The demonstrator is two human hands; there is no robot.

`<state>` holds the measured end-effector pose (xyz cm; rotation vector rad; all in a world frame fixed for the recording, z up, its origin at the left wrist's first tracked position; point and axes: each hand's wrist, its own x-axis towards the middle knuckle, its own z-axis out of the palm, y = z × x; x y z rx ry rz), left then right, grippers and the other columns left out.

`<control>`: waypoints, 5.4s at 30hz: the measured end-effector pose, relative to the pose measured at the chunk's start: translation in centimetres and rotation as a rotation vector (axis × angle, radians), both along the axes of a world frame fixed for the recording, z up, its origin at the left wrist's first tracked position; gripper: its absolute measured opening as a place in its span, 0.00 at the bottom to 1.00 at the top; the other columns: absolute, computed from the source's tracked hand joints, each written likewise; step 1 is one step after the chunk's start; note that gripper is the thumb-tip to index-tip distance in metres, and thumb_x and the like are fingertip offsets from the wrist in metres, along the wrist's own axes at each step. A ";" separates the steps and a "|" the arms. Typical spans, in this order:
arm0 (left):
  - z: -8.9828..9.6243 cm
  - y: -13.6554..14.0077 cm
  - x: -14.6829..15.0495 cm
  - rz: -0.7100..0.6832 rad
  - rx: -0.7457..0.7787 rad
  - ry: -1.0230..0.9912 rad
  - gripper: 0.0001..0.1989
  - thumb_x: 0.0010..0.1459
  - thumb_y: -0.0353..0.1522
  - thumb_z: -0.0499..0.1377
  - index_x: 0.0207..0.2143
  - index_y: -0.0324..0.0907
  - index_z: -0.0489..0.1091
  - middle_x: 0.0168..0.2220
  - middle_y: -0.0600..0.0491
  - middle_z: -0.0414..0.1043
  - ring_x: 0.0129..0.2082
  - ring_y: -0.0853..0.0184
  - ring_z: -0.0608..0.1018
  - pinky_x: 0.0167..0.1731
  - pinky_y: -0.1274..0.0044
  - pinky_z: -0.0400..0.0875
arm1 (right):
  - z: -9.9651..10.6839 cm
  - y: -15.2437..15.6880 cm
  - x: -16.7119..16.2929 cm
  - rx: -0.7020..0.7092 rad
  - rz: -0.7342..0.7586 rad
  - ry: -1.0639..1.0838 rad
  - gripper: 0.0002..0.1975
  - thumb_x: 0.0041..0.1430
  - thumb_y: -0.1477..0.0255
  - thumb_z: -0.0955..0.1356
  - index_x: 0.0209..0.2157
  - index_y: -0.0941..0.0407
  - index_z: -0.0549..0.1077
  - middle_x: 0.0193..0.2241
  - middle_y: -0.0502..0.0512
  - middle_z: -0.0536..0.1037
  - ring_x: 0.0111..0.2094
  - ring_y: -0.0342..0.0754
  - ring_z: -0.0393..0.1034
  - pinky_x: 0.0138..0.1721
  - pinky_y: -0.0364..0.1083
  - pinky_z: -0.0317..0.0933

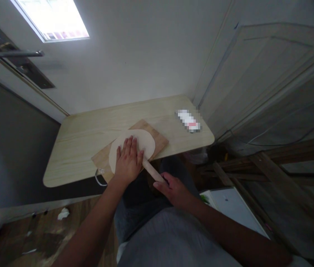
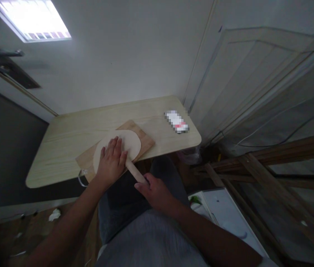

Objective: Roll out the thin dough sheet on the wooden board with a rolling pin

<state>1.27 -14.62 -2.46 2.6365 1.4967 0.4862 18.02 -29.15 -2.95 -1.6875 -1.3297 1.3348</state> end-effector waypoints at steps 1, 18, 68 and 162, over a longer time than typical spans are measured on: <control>0.0 0.2 0.4 -0.005 0.003 0.004 0.30 0.70 0.42 0.42 0.69 0.35 0.51 0.71 0.39 0.49 0.71 0.51 0.52 0.67 0.52 0.49 | 0.0 0.0 0.1 -0.011 -0.005 -0.007 0.17 0.64 0.56 0.67 0.42 0.57 0.73 0.25 0.48 0.72 0.26 0.42 0.65 0.26 0.42 0.53; 0.7 2.1 4.2 -0.064 -0.073 0.002 0.28 0.69 0.45 0.44 0.67 0.45 0.56 0.71 0.46 0.52 0.71 0.53 0.51 0.68 0.51 0.43 | 0.3 0.4 1.7 -0.053 -0.004 -0.056 0.14 0.62 0.59 0.68 0.36 0.56 0.72 0.23 0.47 0.69 0.24 0.42 0.61 0.25 0.43 0.51; 2.0 4.4 11.4 -0.194 -0.027 -0.463 0.22 0.71 0.41 0.45 0.59 0.42 0.66 0.61 0.45 0.68 0.63 0.64 0.67 0.63 0.68 0.61 | -0.6 2.4 4.9 0.064 -0.228 -0.141 0.13 0.60 0.59 0.66 0.29 0.54 0.66 0.22 0.46 0.65 0.26 0.44 0.61 0.28 0.43 0.51; 0.5 -3.6 2.5 -0.177 -0.017 0.042 0.42 0.65 0.53 0.48 0.73 0.42 0.40 0.72 0.43 0.45 0.72 0.51 0.49 0.67 0.53 0.45 | 0.5 -1.6 6.0 0.055 -0.206 -0.237 0.17 0.62 0.54 0.67 0.37 0.55 0.75 0.22 0.48 0.73 0.25 0.45 0.67 0.27 0.43 0.55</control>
